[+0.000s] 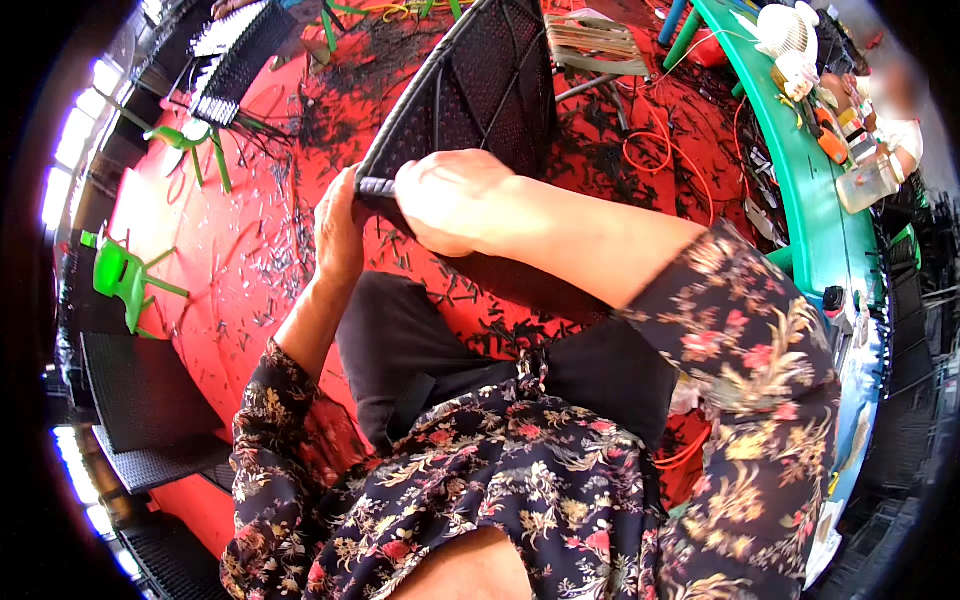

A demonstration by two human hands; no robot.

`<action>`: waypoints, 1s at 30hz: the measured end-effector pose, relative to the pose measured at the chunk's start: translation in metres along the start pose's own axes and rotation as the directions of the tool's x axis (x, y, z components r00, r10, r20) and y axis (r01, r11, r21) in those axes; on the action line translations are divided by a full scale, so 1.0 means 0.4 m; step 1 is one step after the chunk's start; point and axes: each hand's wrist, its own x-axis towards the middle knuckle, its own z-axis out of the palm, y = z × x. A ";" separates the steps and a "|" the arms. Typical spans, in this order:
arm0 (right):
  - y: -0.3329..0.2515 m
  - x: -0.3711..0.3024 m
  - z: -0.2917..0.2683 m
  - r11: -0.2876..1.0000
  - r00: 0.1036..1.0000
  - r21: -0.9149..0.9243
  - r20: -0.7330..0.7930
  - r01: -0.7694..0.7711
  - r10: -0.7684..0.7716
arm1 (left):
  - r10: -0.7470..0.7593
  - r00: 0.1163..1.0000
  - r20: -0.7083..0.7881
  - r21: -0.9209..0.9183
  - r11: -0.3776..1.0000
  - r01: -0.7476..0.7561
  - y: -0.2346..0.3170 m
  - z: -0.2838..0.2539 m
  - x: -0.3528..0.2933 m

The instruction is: The person uses a hammer to tap a section of a black wicker chair frame. They then use their hands to weave a black plastic strip into the chair's frame, securing the weave by pulling and adjusting the strip.

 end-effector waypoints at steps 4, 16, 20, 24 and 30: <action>0.008 -0.098 0.011 0.998 0.993 0.047 -0.109 0.049 -0.044 | -0.369 0.876 -0.312 -0.051 0.927 0.372 -0.151 -0.124 -0.025; -0.050 -0.556 -0.166 0.992 0.941 0.001 -0.317 -0.126 0.119 | -0.499 0.723 -0.478 0.437 0.579 0.688 -0.292 -0.230 0.065; -0.072 -0.621 -0.122 0.990 0.939 0.093 -0.338 0.103 -0.066 | -0.568 0.673 -0.474 0.489 0.465 0.738 -0.318 -0.378 0.052; -0.093 -0.692 -0.057 0.975 0.929 0.123 -0.344 0.187 -0.135 | -0.615 0.538 -0.576 0.304 0.450 0.840 -0.321 -0.382 0.045; -0.144 -0.740 0.016 0.987 0.935 0.067 -0.337 0.144 -0.113 | -0.597 0.573 -0.561 0.126 0.622 0.772 -0.332 -0.436 0.082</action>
